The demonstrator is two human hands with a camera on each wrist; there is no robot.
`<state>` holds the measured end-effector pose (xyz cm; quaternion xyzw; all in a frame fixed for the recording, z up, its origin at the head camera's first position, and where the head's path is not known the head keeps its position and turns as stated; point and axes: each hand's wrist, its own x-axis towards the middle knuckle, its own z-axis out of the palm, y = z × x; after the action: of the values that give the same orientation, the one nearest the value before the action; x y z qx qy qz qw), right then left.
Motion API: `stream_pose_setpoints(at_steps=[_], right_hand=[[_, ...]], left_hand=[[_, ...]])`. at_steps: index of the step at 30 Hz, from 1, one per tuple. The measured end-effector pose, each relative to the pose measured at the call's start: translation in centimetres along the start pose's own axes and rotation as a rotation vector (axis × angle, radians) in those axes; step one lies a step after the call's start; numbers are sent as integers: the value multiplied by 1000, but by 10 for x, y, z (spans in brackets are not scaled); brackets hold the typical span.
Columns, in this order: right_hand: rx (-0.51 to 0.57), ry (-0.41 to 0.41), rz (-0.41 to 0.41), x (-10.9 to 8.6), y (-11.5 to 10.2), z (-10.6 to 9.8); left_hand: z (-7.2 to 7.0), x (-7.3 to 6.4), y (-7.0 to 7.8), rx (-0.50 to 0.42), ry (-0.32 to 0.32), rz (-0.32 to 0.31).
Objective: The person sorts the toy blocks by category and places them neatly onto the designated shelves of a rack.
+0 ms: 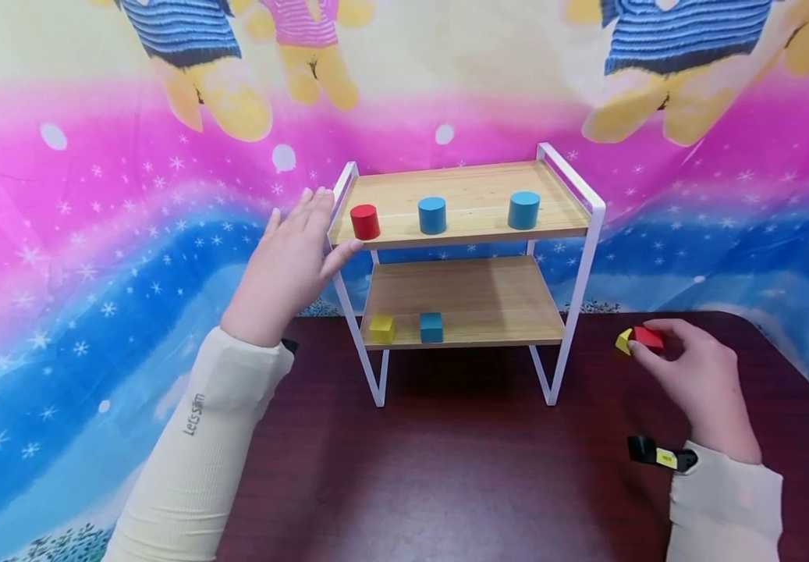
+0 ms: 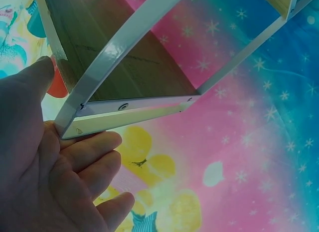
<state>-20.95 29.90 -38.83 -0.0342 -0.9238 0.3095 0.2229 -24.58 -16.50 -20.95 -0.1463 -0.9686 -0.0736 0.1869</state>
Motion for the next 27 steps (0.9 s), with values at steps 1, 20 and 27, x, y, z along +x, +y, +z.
stream_pose_setpoints(at_steps=[1, 20, 27], right_hand=[[0, 2, -4, 0, -2, 0], [-19, 18, -69, -7, -31, -10], [-16, 31, -111, -10, -43, -12]], left_hand=[[0, 0, 0, 0, -1, -1], [1, 0, 0, -11, 10, -8], [2, -1, 0, -8, 18, -7]])
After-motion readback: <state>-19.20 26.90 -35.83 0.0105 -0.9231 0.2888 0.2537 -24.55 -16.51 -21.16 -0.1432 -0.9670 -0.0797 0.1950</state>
